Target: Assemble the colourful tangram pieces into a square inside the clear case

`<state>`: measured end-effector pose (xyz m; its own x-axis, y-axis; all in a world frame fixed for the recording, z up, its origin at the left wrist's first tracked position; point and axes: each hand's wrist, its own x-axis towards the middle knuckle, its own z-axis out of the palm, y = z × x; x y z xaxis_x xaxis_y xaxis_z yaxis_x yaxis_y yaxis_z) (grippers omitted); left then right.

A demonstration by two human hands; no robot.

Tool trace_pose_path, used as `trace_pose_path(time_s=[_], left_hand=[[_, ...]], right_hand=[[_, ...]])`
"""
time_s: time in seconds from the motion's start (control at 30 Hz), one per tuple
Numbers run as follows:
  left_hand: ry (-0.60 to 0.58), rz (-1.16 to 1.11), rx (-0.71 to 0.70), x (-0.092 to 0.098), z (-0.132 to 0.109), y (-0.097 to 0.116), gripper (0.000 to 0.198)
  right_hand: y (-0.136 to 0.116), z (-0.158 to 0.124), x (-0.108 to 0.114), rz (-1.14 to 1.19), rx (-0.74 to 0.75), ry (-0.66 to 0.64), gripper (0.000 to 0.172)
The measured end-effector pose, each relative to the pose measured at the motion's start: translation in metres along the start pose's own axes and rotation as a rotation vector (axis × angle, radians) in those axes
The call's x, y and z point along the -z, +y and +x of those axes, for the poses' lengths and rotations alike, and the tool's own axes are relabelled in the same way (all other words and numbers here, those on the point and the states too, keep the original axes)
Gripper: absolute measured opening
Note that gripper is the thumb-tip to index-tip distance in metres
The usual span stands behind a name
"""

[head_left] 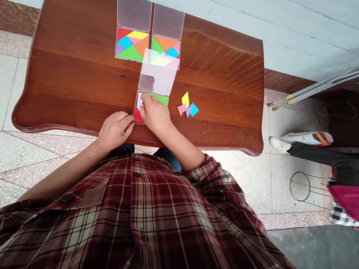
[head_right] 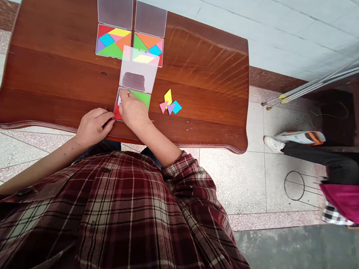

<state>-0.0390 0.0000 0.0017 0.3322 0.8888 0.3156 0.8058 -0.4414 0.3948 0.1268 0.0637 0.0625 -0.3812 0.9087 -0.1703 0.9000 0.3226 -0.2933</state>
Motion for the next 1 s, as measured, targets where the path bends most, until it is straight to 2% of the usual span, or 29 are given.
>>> trace_pose_path(time_s=[0.27, 0.53, 0.7, 0.87, 1.0], left_hand=[[-0.005, -0.022, -0.002, -0.001, -0.001, -0.001, 0.028], [0.001, 0.027, -0.026, -0.001, -0.001, -0.001, 0.030], [0.001, 0.028, -0.020, -0.001, -0.001, -0.001, 0.028], [0.004, -0.005, -0.007, -0.001, -0.001, -0.002, 0.027], [0.012, 0.012, -0.013, -0.001, -0.001, -0.002, 0.027]], right_hand=[[0.014, 0.005, -0.006, 0.049, 0.136, 0.023, 0.034], [0.013, 0.002, -0.009, -0.025, 0.158, 0.022, 0.034], [0.019, 0.002, -0.010, -0.028, 0.161, 0.086, 0.030], [0.032, 0.004, -0.009, 0.115, 0.090, 0.207, 0.029], [0.048, 0.006, -0.011, 0.416, -0.042, 0.318, 0.015]])
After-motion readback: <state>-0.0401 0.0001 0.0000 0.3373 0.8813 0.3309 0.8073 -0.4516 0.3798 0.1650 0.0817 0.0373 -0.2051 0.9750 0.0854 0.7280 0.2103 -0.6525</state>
